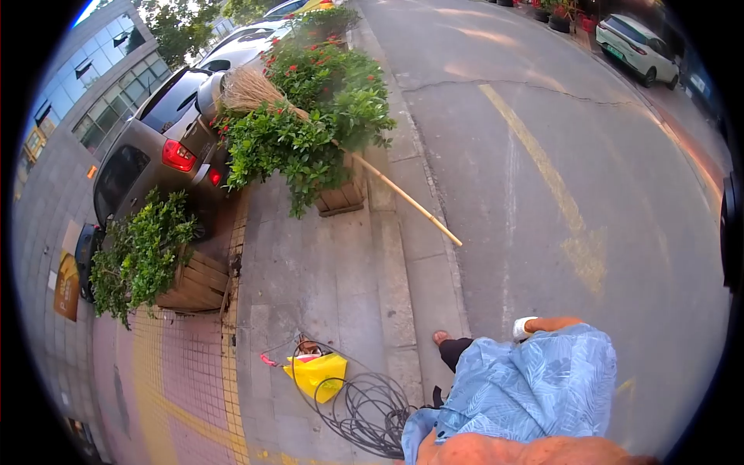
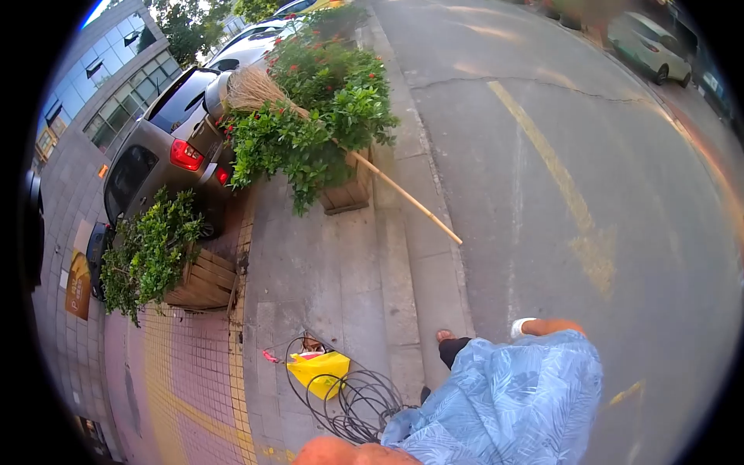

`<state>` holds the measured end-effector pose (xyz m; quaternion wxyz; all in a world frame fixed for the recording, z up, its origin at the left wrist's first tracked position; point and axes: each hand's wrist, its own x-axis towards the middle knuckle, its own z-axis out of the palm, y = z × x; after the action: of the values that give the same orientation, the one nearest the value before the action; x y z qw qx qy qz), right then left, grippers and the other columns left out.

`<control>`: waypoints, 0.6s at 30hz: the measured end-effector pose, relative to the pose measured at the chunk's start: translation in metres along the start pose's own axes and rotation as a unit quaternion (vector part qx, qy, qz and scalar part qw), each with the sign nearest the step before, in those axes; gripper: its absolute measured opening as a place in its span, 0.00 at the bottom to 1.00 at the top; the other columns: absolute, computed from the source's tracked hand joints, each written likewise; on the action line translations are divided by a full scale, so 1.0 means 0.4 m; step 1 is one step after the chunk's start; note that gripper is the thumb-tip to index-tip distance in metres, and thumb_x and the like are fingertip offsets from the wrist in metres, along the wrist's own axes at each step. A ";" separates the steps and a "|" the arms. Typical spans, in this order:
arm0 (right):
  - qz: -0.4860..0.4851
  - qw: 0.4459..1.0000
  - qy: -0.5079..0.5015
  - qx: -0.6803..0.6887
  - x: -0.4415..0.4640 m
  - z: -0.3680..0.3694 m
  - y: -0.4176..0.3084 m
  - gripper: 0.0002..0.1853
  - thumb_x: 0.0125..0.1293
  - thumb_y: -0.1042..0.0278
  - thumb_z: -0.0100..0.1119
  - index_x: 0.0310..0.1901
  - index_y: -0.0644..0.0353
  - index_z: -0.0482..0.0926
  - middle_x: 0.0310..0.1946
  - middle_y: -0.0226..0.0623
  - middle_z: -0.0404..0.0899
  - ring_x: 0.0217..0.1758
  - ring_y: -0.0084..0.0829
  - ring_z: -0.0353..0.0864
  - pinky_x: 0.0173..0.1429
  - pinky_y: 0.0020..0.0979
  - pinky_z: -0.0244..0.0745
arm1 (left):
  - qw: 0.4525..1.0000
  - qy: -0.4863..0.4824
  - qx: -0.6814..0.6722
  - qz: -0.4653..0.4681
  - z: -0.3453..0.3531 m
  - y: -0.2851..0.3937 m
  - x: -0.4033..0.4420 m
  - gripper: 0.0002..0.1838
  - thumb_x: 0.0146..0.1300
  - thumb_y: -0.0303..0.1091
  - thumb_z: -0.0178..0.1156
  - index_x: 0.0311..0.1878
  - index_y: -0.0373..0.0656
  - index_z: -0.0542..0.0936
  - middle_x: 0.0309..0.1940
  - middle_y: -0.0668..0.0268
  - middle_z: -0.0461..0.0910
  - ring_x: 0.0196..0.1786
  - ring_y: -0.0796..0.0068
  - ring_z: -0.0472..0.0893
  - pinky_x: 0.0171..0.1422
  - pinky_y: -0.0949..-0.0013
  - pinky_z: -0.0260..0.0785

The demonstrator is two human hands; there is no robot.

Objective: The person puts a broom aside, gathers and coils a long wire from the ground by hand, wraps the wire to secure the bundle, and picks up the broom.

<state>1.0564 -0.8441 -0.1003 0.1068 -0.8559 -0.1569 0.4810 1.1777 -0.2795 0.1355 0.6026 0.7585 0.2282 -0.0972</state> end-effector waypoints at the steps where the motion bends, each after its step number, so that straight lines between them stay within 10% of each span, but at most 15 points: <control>1: 0.076 0.995 -0.013 0.067 -0.058 -0.154 -0.069 0.16 0.72 0.56 0.63 0.49 0.57 0.93 0.41 0.45 0.94 0.42 0.47 0.94 0.50 0.49 0.88 | 1.000 0.003 0.000 0.002 0.004 0.006 0.006 0.41 0.61 0.30 0.80 0.76 0.31 0.72 0.67 0.53 0.82 0.63 0.64 0.82 0.73 0.60 0.73; 4: 0.258 0.815 0.064 0.515 -0.016 -0.349 -0.072 0.15 0.73 0.60 0.60 0.43 0.63 0.91 0.33 0.41 0.92 0.28 0.36 0.92 0.36 0.41 0.89 | 1.000 0.018 -0.010 0.020 0.007 0.010 0.030 0.42 0.61 0.28 0.80 0.77 0.31 0.71 0.67 0.53 0.82 0.64 0.64 0.82 0.73 0.60 0.73; 8: 0.180 0.803 0.144 0.550 0.035 -0.573 -0.044 0.16 0.73 0.59 0.62 0.44 0.65 0.89 0.36 0.41 0.91 0.32 0.36 0.92 0.37 0.41 0.90 | 0.995 0.062 -0.027 0.074 -0.081 -0.014 0.028 0.43 0.61 0.25 0.80 0.78 0.32 0.71 0.68 0.53 0.82 0.65 0.64 0.82 0.74 0.60 0.73; 12: 0.179 0.801 0.136 0.555 0.022 -0.762 -0.050 0.15 0.73 0.61 0.62 0.48 0.67 0.85 0.37 0.45 0.90 0.34 0.41 0.93 0.36 0.41 0.91 | 0.991 0.114 0.062 -0.032 -0.067 0.270 0.014 0.28 0.58 0.38 0.84 0.57 0.36 0.84 0.49 0.62 0.90 0.46 0.68 0.87 0.58 0.62 0.79; 18: 0.230 0.775 0.106 0.579 0.114 -0.810 0.021 0.09 0.73 0.66 0.67 0.46 0.61 0.81 0.30 0.40 0.83 0.24 0.34 0.83 0.28 0.42 0.83 | 0.971 0.205 0.116 -0.039 -0.207 0.352 0.037 0.29 0.58 0.43 0.84 0.54 0.34 0.85 0.52 0.58 0.83 0.55 0.62 0.83 0.65 0.57 0.74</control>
<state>1.3577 -0.8453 0.0276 0.4840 -0.6888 0.3647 0.3979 1.2453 -0.2207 0.2730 0.4464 0.8179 0.3629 0.0109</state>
